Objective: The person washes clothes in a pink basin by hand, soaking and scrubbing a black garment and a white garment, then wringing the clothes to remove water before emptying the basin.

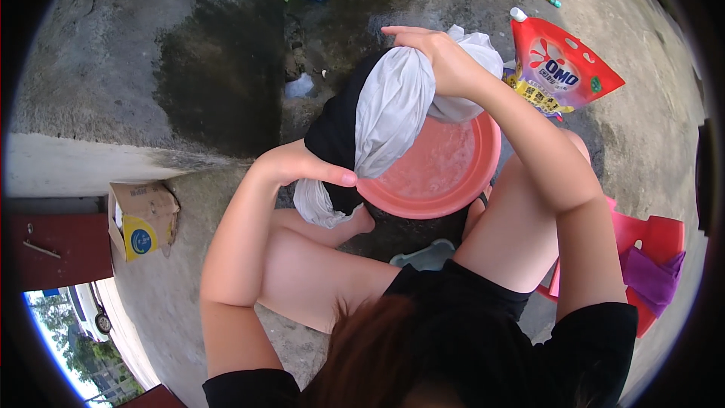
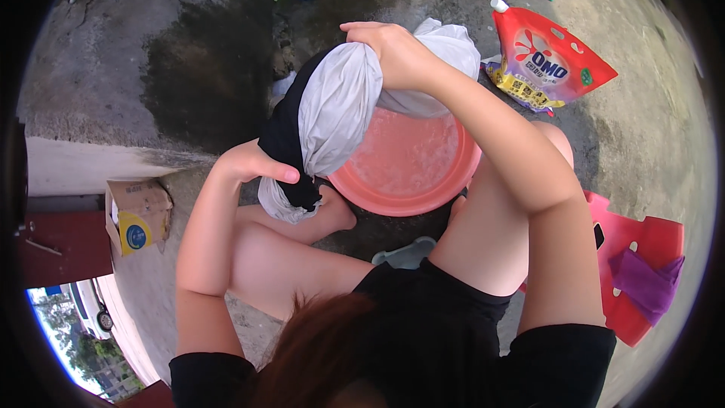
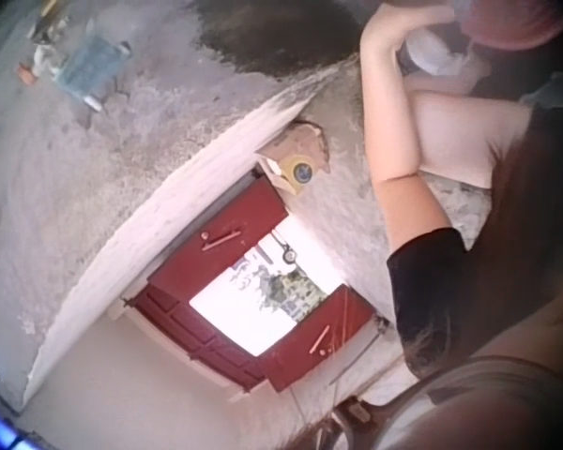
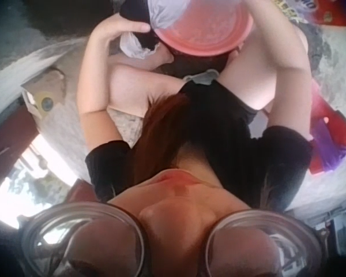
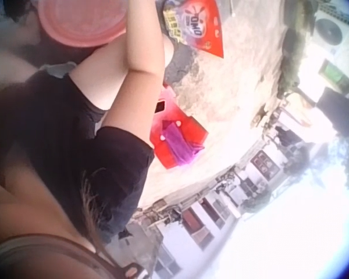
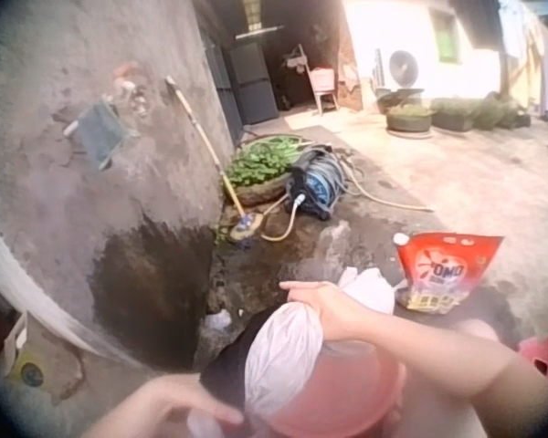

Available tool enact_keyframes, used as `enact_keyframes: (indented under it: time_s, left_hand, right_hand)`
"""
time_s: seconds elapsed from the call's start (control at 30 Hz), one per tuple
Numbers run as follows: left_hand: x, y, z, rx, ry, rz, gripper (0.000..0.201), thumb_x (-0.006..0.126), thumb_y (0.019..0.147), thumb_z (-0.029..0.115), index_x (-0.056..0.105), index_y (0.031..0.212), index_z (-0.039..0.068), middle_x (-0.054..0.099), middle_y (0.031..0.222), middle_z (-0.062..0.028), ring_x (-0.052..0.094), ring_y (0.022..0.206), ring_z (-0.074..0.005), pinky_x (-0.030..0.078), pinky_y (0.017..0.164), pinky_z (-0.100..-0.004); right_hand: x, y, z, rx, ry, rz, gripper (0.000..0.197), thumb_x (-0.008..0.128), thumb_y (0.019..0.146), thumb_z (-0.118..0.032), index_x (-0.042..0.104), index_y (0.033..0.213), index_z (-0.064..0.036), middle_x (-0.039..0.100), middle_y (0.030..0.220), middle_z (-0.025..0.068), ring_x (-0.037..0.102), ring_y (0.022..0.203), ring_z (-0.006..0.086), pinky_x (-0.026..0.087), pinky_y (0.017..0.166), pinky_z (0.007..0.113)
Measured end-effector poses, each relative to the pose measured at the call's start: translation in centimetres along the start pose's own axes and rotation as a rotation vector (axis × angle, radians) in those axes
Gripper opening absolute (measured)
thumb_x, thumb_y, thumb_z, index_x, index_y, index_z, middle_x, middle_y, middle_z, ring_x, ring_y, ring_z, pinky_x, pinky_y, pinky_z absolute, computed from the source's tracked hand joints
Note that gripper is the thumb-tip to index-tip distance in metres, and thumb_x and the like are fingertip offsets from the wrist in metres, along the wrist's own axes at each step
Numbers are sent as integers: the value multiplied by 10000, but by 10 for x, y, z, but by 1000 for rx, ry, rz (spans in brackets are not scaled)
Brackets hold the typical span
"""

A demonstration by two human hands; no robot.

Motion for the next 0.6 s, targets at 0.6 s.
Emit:
enact_keyframes:
  time_s: [0.6]
  left_hand:
    - [-39, 10, 96, 775, 1581, 1027, 413, 708, 514, 129, 615, 916, 146, 600, 931, -52, 504, 977, -265, 267, 924, -466]
  right_hand:
    - [45, -27, 39, 755, 496, -334, 332, 621, 581, -123, 606, 868, 44, 617, 770, 77, 561, 723, 153, 460, 704, 286]
Point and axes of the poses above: each hand's wrist, its own y-axis towards the middle knuckle, its own x-axis out of the palm, z = x × y, the point moved 8 cm from there along y, towards the middle knuckle
